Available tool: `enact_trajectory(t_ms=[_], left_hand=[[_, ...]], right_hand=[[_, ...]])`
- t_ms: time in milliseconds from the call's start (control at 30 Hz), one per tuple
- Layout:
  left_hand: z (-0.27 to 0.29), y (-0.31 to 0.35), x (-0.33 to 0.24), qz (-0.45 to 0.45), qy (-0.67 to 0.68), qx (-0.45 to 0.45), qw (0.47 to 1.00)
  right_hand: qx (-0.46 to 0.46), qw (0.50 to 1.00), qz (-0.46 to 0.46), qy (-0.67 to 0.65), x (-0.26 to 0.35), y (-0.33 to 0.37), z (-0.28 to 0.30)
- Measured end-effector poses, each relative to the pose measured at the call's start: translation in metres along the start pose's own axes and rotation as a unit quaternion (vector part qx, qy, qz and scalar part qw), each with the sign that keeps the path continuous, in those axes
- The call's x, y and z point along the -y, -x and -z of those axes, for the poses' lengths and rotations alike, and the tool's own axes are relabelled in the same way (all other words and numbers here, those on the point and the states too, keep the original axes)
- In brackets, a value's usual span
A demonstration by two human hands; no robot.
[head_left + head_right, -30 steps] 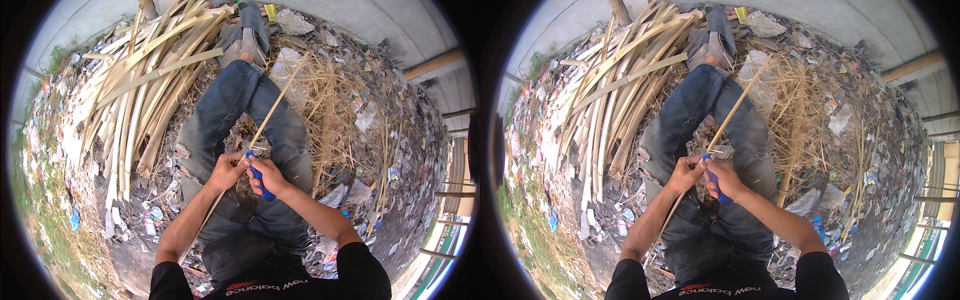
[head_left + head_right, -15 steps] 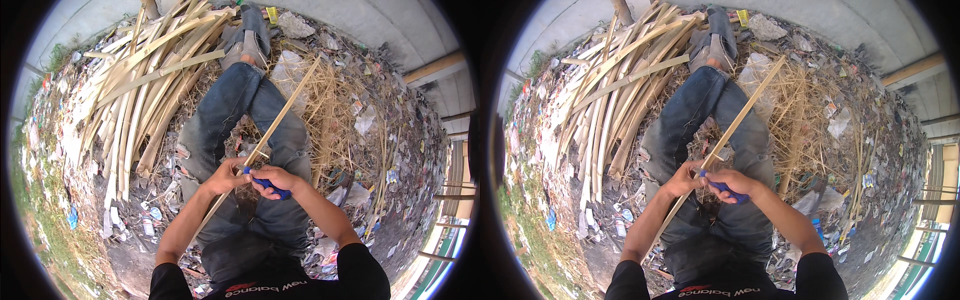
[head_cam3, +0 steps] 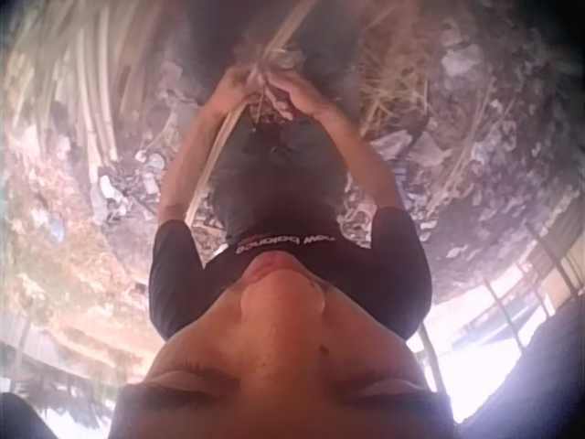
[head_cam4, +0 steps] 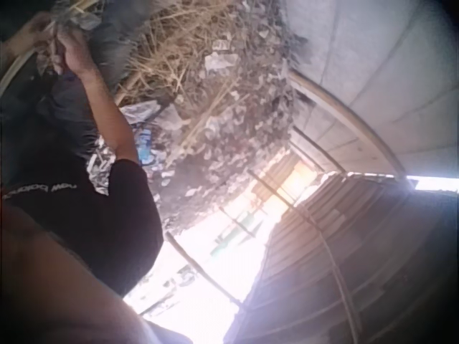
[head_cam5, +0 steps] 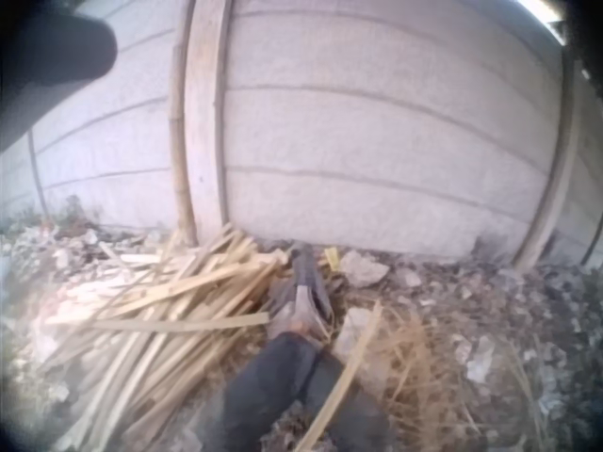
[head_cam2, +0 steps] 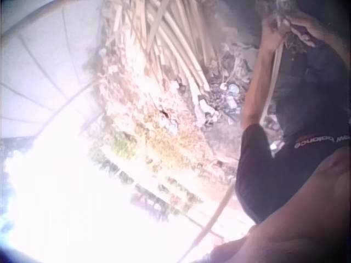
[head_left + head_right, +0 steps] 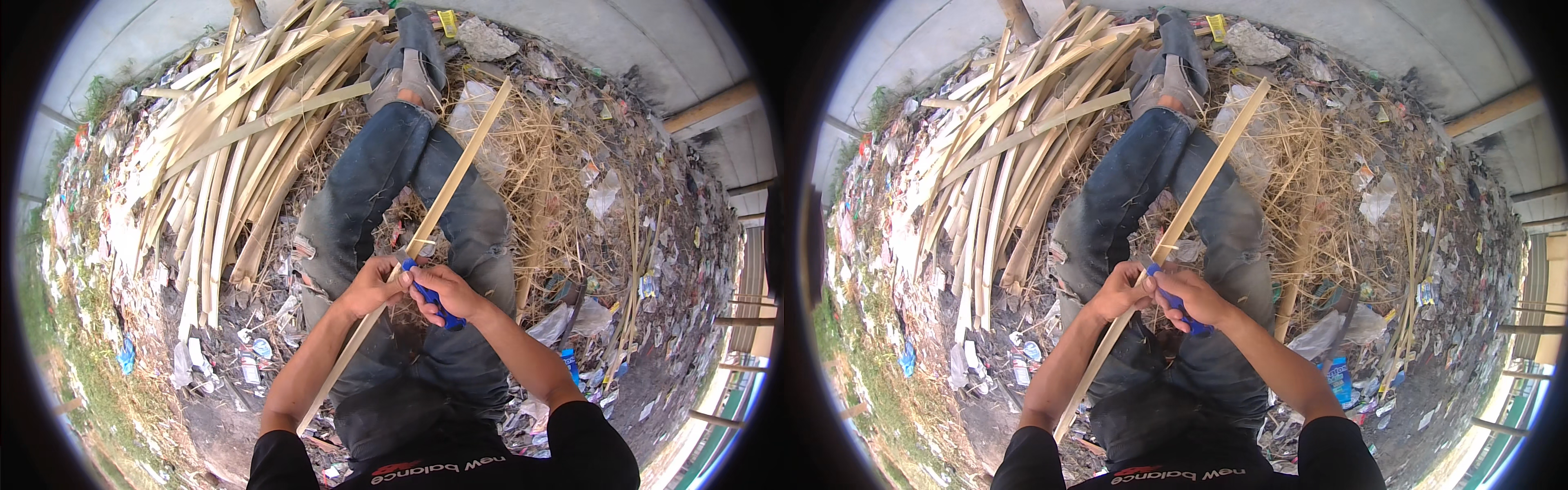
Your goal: The person sits on the ground and uses a blue utility knife to split a long bamboo stick into thin strips. They hold the stick against their leg and repeatedly slice along its length to separate the fibers.
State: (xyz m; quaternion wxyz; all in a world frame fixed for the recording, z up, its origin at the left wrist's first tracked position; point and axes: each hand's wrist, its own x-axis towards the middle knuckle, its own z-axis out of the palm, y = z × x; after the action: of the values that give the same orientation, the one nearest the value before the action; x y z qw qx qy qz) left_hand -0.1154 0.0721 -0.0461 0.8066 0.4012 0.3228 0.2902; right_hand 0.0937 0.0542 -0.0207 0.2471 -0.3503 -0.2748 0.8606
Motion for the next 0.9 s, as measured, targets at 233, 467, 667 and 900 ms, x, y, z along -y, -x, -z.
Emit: enact_trajectory(t_ms=[233, 467, 667, 900], left_hand=[[-0.006, 0.002, -0.006, 0.008, -0.045, 0.077, 0.996], [0.01, 0.003, 0.014, 0.061, -0.087, 0.047, 0.993], [0.002, 0.0, 0.007, 0.061, -0.101, -0.019, 0.993], [-0.003, 0.005, 0.002, 0.041, -0.036, 0.038, 0.998]], right_hand=[[0.067, 0.99, -0.117, 0.048, 0.026, 0.018, 0.014], [0.0, 0.995, -0.086, 0.052, 0.015, 0.006, 0.01], [-0.204, 0.965, 0.11, 0.123, -0.024, -0.004, -0.02], [0.009, 0.998, -0.041, 0.054, 0.008, 0.01, 0.011]])
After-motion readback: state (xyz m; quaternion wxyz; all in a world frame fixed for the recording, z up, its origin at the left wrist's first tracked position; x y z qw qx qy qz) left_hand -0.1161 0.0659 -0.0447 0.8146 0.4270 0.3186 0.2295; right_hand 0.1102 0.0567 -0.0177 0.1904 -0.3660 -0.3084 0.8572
